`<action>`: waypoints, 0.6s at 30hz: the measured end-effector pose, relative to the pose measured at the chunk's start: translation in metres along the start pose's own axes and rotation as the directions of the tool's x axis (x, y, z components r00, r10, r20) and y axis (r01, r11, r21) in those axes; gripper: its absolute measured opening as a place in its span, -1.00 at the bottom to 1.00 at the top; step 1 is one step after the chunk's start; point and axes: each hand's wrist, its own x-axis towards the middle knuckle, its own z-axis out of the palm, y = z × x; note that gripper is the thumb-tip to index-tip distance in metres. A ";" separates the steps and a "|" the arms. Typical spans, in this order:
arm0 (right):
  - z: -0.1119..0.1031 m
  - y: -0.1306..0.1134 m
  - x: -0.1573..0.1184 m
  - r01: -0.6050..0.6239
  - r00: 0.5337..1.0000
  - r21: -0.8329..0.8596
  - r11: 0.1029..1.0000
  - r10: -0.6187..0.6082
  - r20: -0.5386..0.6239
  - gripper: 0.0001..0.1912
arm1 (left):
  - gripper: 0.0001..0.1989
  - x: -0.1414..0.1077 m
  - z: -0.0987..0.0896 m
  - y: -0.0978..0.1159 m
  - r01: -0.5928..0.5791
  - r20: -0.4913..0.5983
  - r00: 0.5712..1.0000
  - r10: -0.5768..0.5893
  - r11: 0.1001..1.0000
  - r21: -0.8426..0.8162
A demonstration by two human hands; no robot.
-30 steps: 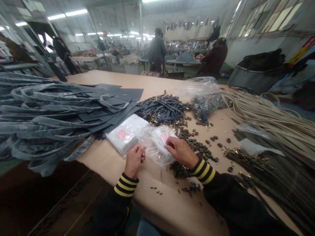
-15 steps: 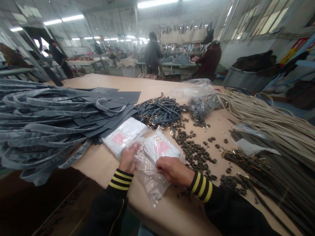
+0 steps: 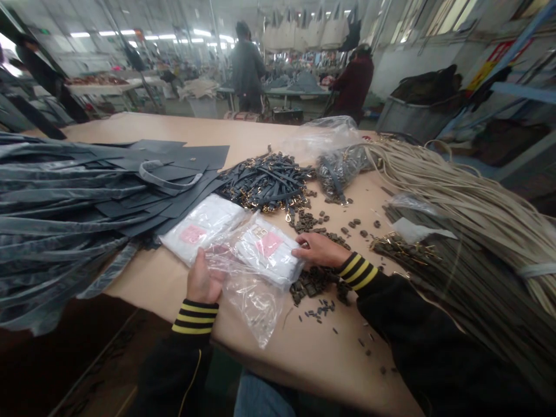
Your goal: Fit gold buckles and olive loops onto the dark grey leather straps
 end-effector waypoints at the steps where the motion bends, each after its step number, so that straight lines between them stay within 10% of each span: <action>1: 0.002 0.001 0.002 -0.003 1.000 -0.005 1.000 0.004 0.016 -0.78 | -0.62 -0.001 -0.001 0.000 0.009 0.009 1.000 -0.009 1.000 -0.003; 12: 0.024 -0.036 0.016 0.013 0.997 0.018 1.000 -0.012 -0.080 -0.82 | -0.78 -0.042 0.009 -0.025 0.161 0.252 0.950 -0.186 0.980 0.114; 18: 0.040 -0.065 -0.009 0.110 0.976 0.139 0.984 -0.081 -0.200 -0.87 | -0.77 -0.036 0.006 -0.028 0.230 0.164 0.959 -0.231 0.973 0.028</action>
